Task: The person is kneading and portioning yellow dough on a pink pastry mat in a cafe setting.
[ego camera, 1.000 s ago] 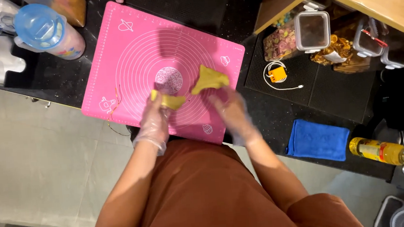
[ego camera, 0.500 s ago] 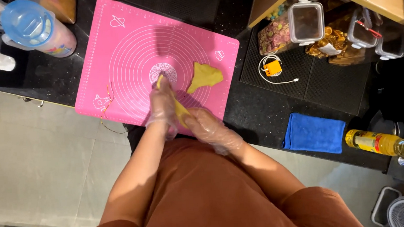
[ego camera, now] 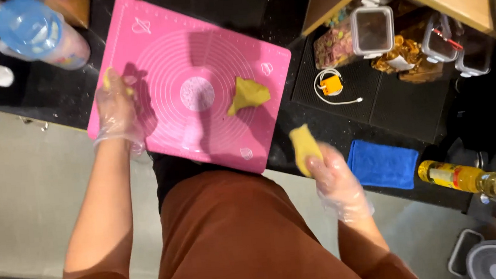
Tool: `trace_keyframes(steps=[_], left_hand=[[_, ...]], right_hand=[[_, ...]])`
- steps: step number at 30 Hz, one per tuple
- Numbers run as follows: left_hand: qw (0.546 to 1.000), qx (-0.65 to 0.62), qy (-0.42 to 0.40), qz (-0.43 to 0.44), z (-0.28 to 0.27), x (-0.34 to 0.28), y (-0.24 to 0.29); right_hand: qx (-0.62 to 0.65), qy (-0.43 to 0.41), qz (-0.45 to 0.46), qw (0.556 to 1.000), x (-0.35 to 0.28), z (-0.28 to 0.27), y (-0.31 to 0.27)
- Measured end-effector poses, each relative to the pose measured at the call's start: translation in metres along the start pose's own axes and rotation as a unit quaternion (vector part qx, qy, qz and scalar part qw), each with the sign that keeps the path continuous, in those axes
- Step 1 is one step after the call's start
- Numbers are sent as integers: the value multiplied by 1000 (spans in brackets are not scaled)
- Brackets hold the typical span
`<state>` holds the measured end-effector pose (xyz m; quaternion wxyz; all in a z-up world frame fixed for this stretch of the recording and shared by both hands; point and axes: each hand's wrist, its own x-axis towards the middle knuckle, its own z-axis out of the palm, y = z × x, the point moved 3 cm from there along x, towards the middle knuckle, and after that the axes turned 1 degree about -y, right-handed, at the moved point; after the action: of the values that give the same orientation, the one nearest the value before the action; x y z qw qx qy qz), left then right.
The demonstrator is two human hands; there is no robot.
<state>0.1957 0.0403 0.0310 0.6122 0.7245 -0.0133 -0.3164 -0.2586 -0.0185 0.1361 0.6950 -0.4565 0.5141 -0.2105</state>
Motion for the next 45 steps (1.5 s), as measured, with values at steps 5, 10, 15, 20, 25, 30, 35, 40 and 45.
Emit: trace_keyframes(steps=[5, 10, 15, 20, 25, 30, 35, 40, 45], left_hand=[[946, -187, -191, -183, 41, -65, 11], [908, -259, -251, -212, 45, -88, -26], [895, -240, -322, -194, 57, -112, -36], [946, -67, -303, -96, 78, -117, -63], [958, 54, -281, -11, 87, -126, -45], [925, 264, -261, 86, 89, -125, -39], [966, 119, -216, -79, 88, -121, -34], [985, 39, -162, -44, 100, -89, -73], [992, 34, -92, -79, 101, -60, -87]], right_hand=[[-58, -95, -118, 987, 69, 51, -20], [-518, 46, 1, 854, 147, 98, -11], [-498, 75, -169, 847, 124, 127, -10], [-243, -114, -135, 954, 97, 171, -40], [-432, -92, -237, 865, 107, 157, -19], [-499, -95, -344, 790, 97, 151, -12], [-394, -171, -217, 877, 83, 144, -18], [-295, -82, -334, 892, 86, 111, 35], [-190, -105, -90, 972, 89, 87, 45]])
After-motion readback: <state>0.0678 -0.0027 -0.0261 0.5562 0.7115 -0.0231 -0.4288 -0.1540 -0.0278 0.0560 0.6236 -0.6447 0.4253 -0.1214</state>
